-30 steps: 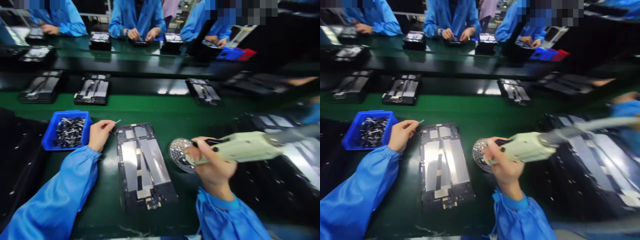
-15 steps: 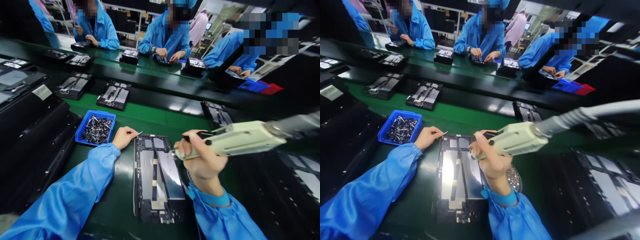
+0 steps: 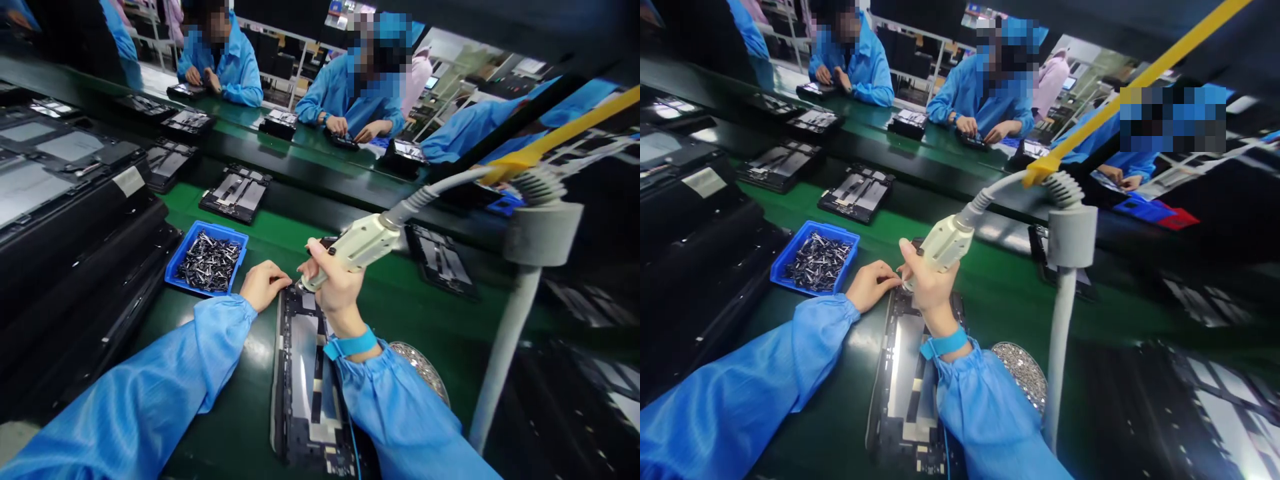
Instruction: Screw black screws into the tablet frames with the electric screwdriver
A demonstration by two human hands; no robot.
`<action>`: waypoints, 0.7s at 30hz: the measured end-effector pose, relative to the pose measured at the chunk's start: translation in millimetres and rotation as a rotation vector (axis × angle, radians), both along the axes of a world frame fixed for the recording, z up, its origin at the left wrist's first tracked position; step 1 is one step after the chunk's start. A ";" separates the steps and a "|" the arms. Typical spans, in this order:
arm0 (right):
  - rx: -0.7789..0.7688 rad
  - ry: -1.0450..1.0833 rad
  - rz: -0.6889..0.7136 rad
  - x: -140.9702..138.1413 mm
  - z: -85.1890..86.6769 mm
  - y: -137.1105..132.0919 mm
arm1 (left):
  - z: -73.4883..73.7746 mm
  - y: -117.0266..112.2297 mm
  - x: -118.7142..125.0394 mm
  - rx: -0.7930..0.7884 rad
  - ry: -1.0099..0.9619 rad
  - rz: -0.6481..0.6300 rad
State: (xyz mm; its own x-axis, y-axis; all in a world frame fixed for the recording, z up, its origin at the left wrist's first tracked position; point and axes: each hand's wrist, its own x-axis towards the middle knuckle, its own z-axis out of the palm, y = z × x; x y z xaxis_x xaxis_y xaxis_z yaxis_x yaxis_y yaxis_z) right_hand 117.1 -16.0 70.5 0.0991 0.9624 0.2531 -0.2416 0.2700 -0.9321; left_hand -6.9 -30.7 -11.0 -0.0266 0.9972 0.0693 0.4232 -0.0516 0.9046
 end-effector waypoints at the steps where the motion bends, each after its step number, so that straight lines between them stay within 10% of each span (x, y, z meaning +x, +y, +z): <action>1: -0.002 0.005 0.004 -2.4 -1.2 1.4 | 0.0 -0.4 0.7 0.001 0.004 0.001; 21: 0.004 -0.070 0.057 -11.9 -17.4 8.4 | 2.7 1.2 3.6 -0.065 0.038 0.014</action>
State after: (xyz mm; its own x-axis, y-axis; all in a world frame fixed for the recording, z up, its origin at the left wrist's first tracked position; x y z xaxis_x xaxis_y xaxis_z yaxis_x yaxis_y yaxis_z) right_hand 105.3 -7.5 53.1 0.0258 0.9648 0.2617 -0.1906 0.2617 -0.9461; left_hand -3.3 -29.4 -8.4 -0.0389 0.9992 0.0056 0.4571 0.0128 0.8893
